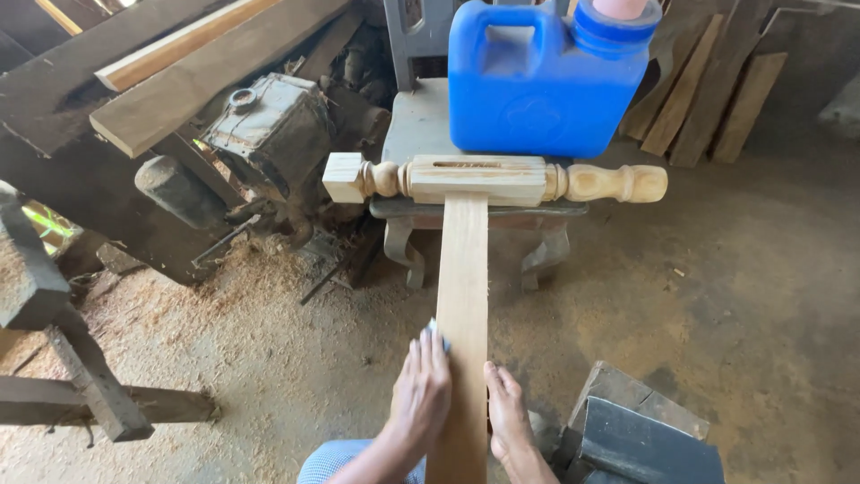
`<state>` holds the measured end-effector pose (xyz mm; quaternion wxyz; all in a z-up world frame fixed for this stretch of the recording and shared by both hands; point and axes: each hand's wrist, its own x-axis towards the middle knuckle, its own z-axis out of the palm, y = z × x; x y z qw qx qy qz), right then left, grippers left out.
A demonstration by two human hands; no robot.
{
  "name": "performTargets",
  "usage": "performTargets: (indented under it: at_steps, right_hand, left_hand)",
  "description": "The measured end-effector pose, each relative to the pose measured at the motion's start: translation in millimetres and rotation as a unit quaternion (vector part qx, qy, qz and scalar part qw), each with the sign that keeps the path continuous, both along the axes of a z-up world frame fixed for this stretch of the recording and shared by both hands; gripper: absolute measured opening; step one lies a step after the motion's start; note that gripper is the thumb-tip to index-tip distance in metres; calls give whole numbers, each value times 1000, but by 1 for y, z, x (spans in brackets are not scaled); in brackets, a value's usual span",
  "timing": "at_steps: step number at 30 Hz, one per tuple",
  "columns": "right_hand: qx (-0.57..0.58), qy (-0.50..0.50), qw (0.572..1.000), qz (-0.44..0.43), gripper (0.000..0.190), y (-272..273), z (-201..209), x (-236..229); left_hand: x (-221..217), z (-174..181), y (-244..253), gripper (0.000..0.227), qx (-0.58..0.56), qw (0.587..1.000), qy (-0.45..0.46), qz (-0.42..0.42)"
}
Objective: Sanding a wooden furniture frame component with sandpaper in a workshop environment.
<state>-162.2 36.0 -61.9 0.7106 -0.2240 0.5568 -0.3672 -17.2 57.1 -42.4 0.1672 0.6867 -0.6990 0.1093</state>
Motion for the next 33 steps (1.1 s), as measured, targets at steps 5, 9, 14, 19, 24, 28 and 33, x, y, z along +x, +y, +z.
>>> performTargets:
  at_steps: [5,9,14,19,24,28,33]
  right_hand:
    - [-26,-44,999,-7,34,3,-6,2]
    - [16,-6,1000,3,44,4,19,4]
    - [23,23,999,11,60,7,13,3]
    - [18,2,1000,-16,56,25,27,-2]
    - [-15,-17,999,-26,50,41,8,-1]
    - [-56,19,998,-3,53,43,28,3]
    - [-234,163,957,51,80,51,122,25]
  left_hand:
    - [3,21,-9,53,-27,999,-36,6]
    - [26,33,-113,45,-44,994,77,57]
    - [54,114,-149,39,91,874,448,164]
    - [69,116,-88,30,-16,743,663,96]
    - [70,107,-23,38,30,465,879,102]
    - [64,75,5,40,45,363,925,102]
    - [27,92,26,36,43,338,929,143]
